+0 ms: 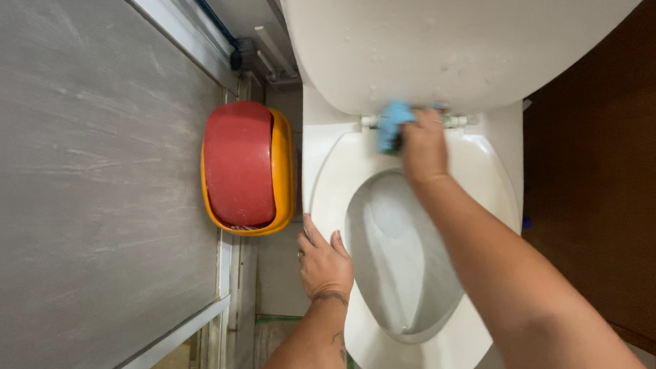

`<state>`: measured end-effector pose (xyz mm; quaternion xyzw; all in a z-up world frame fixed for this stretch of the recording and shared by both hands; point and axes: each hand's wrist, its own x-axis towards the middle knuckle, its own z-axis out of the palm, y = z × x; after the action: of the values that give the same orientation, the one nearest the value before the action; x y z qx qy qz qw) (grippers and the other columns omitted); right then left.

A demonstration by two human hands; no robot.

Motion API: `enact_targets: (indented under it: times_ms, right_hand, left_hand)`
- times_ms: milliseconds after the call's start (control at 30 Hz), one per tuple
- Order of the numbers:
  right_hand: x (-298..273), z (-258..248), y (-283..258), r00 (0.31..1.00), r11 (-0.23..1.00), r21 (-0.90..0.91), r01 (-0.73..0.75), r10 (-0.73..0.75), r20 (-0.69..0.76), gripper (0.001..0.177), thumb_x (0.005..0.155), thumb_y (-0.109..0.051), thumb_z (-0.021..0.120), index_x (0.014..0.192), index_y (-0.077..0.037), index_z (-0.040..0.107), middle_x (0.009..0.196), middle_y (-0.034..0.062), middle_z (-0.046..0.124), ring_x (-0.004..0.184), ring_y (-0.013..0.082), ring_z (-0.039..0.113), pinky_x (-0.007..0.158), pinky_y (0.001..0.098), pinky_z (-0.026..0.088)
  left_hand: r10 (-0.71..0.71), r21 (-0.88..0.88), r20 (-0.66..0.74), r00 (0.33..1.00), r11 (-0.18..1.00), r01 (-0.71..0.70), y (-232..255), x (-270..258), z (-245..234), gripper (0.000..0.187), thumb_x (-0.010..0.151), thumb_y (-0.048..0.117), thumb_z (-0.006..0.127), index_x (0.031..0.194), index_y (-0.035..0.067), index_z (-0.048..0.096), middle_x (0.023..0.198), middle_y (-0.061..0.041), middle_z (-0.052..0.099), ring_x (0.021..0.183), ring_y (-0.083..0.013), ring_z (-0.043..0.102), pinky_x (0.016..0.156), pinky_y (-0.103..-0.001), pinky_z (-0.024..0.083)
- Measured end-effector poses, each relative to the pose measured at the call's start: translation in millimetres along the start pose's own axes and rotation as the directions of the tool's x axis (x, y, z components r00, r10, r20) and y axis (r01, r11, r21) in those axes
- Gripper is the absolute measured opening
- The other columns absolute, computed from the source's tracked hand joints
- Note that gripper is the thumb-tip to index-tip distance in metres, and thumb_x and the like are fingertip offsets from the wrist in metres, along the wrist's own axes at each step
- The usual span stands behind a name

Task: The person scrubs the inside of a toilet bowl with a toilet brush, then wipes the toilet seat, lid, and tank with a cloth. The person flushes the toilet during the process.

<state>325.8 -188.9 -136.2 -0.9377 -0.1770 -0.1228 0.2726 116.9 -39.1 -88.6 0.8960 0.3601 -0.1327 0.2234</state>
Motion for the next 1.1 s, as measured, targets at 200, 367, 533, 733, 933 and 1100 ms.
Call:
enact_targets:
  times_ms: [200,367,533,733,933,1100]
  right_hand:
    - [3,30,-36,0.922,0.921,-0.025,0.388,-0.387,0.027,0.014,0.08,-0.005,0.063,0.089,-0.002,0.074,0.131,0.0169,0.069,0.125,0.0345,0.059,0.112,0.0415,0.045]
    - [-26,-3,15,0.949,0.956,0.115,0.272,-0.286,0.135,0.02,0.086,-0.003,0.063,0.102,-0.003,0.074,0.131,0.0161,0.066,0.129,0.0353,0.057,0.111,0.0403,0.045]
    - [-45,-46,65,0.986,0.999,-0.032,0.039,-0.034,0.161,0.024,0.09,0.005,0.058,0.108,-0.003,0.072,0.134,0.0168,0.066,0.129,0.0348,0.056,0.114,0.0385,0.046]
    - [-28,25,-7,0.979,0.983,-0.017,0.184,-0.182,0.087,0.01,0.085,-0.005,0.065,0.09,0.0,0.073,0.131,0.0217,0.066,0.127,0.0407,0.053,0.108,0.0445,0.042]
    - [-29,26,6,0.964,0.976,0.033,0.214,-0.216,0.152,0.011,0.081,0.002,0.064,0.087,-0.002,0.072,0.132,0.0163,0.069,0.128,0.0366,0.057,0.113,0.0422,0.046]
    - [-46,-47,70,0.996,0.993,-0.119,-0.007,0.017,0.082,0.02,0.073,0.013,0.066,0.086,-0.002,0.072,0.131,0.0172,0.069,0.125,0.0365,0.059,0.111,0.038,0.049]
  left_hand:
    - [-0.018,-0.004,0.03,0.999,1.0,0.018,2,-1,0,0.072,0.101,0.041,0.047,0.158,0.012,0.015,0.146,-0.022,0.042,0.113,-0.0438,0.061,0.092,-0.051,0.054]
    - [-0.008,0.013,0.002,1.0,1.0,0.008,2,-4,2,0.072,0.101,0.042,0.049,0.158,0.012,0.016,0.144,-0.022,0.044,0.114,-0.0445,0.06,0.093,-0.051,0.054]
    - [0.038,-0.014,-0.017,0.999,0.999,-0.038,-1,0,2,0.073,0.101,0.039,0.05,0.158,0.008,0.016,0.139,-0.025,0.046,0.114,-0.0458,0.059,0.093,-0.051,0.054]
    - [-0.004,0.007,0.012,1.0,1.0,0.004,-2,0,4,0.073,0.101,0.041,0.049,0.159,0.01,0.016,0.139,-0.023,0.047,0.112,-0.0442,0.061,0.093,-0.051,0.054]
    - [-0.011,0.019,0.002,1.0,1.0,0.011,0,-1,6,0.072,0.101,0.041,0.049,0.158,0.011,0.017,0.14,-0.022,0.047,0.111,-0.0434,0.062,0.093,-0.051,0.055]
    - [0.021,0.004,-0.03,0.999,1.0,-0.021,-1,-1,3,0.072,0.1,0.04,0.05,0.158,0.01,0.018,0.142,-0.024,0.045,0.113,-0.045,0.06,0.091,-0.051,0.054]
